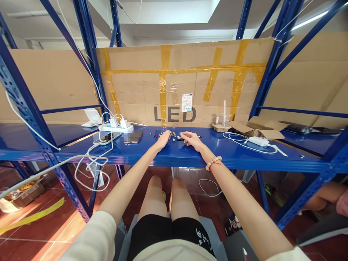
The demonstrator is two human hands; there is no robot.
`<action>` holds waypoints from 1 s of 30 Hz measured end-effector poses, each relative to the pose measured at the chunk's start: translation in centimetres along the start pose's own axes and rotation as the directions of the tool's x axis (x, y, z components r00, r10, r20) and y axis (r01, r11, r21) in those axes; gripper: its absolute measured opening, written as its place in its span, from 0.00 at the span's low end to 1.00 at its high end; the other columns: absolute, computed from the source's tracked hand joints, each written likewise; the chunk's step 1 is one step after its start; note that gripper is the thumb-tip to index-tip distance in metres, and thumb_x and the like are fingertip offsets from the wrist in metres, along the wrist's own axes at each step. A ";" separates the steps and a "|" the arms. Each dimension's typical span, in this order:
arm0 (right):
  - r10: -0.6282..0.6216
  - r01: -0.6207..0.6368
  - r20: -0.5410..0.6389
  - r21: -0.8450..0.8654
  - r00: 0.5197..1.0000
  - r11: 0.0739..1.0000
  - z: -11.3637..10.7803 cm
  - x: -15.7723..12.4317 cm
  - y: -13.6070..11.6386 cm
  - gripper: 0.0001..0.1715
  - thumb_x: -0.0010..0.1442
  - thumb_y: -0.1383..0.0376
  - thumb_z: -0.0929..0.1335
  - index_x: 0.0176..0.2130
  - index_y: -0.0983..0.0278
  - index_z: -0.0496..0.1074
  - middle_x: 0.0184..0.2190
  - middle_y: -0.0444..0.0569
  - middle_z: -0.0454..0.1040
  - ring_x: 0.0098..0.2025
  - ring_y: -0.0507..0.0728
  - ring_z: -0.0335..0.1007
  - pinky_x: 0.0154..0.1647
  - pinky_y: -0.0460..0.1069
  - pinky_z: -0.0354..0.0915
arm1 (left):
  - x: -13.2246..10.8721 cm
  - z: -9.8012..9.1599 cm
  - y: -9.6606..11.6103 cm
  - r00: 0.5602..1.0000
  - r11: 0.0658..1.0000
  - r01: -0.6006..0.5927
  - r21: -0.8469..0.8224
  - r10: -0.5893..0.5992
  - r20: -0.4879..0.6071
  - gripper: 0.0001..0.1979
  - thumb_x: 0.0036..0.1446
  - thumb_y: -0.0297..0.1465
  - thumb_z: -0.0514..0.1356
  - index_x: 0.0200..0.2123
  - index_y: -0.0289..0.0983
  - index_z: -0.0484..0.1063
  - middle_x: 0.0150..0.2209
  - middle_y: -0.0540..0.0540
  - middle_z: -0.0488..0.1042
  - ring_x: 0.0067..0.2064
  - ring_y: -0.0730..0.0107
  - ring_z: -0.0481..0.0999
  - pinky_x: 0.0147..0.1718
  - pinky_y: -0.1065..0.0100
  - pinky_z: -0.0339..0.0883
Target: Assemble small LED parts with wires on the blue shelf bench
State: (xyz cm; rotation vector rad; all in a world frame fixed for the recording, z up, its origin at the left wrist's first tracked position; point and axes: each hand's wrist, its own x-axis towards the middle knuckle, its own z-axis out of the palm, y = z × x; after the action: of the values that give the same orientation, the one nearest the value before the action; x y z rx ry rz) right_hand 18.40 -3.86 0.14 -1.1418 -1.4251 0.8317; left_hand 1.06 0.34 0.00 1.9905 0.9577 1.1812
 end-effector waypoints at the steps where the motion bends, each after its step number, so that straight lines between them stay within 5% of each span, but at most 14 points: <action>1: -0.019 0.019 0.007 0.003 1.000 1.000 0.0 0.0 0.0 0.22 0.46 0.54 0.70 0.39 0.64 0.74 0.31 0.48 0.72 0.22 0.45 0.60 0.16 0.38 0.57 | -0.2 0.1 0.2 1.000 1.000 -0.008 0.012 0.007 0.027 0.17 0.59 0.39 0.42 0.24 0.36 0.58 0.23 0.50 0.60 0.27 0.74 0.59 0.30 0.70 0.57; 8: -0.044 0.046 0.063 -0.029 0.997 0.999 -0.3 -0.1 0.2 0.22 0.42 0.55 0.72 0.37 0.63 0.76 0.30 0.47 0.73 0.25 0.46 0.60 0.19 0.39 0.58 | -0.8 0.3 1.1 0.975 0.981 -0.122 0.154 0.089 0.205 0.14 0.57 0.38 0.45 0.27 0.37 0.61 0.24 0.52 0.62 0.28 0.73 0.62 0.33 0.69 0.57; 15: -0.043 0.045 0.105 -0.022 0.994 0.999 0.0 -0.4 -0.1 0.24 0.41 0.55 0.72 0.38 0.64 0.76 0.30 0.47 0.74 0.24 0.46 0.60 0.18 0.40 0.56 | -0.7 0.4 0.9 0.965 0.964 -0.154 0.219 0.099 0.244 0.11 0.57 0.34 0.46 0.30 0.37 0.65 0.25 0.52 0.64 0.29 0.73 0.64 0.34 0.70 0.58; 26: -0.042 0.048 0.122 -0.048 0.992 0.998 0.2 -0.5 -0.3 0.21 0.41 0.54 0.72 0.35 0.64 0.77 0.27 0.46 0.74 0.23 0.46 0.59 0.19 0.40 0.55 | -1.3 0.4 1.5 0.957 0.987 -0.139 0.087 0.111 0.268 0.16 0.55 0.39 0.47 0.24 0.35 0.65 0.22 0.51 0.62 0.27 0.73 0.61 0.31 0.70 0.59; 30: -0.014 0.019 0.113 -0.046 0.994 0.999 0.2 -0.5 -0.3 0.21 0.41 0.55 0.72 0.34 0.65 0.77 0.26 0.46 0.73 0.23 0.46 0.58 0.19 0.40 0.54 | -1.5 0.6 1.7 0.969 0.998 -0.062 -0.016 0.064 0.240 0.20 0.56 0.42 0.47 0.29 0.33 0.69 0.27 0.47 0.69 0.30 0.72 0.65 0.33 0.69 0.61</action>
State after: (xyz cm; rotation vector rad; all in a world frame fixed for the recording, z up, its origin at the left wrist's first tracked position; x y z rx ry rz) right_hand 18.18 -4.40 0.26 -1.1321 -1.5523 0.8659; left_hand 1.52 -1.88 0.45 2.1133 0.7710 0.9462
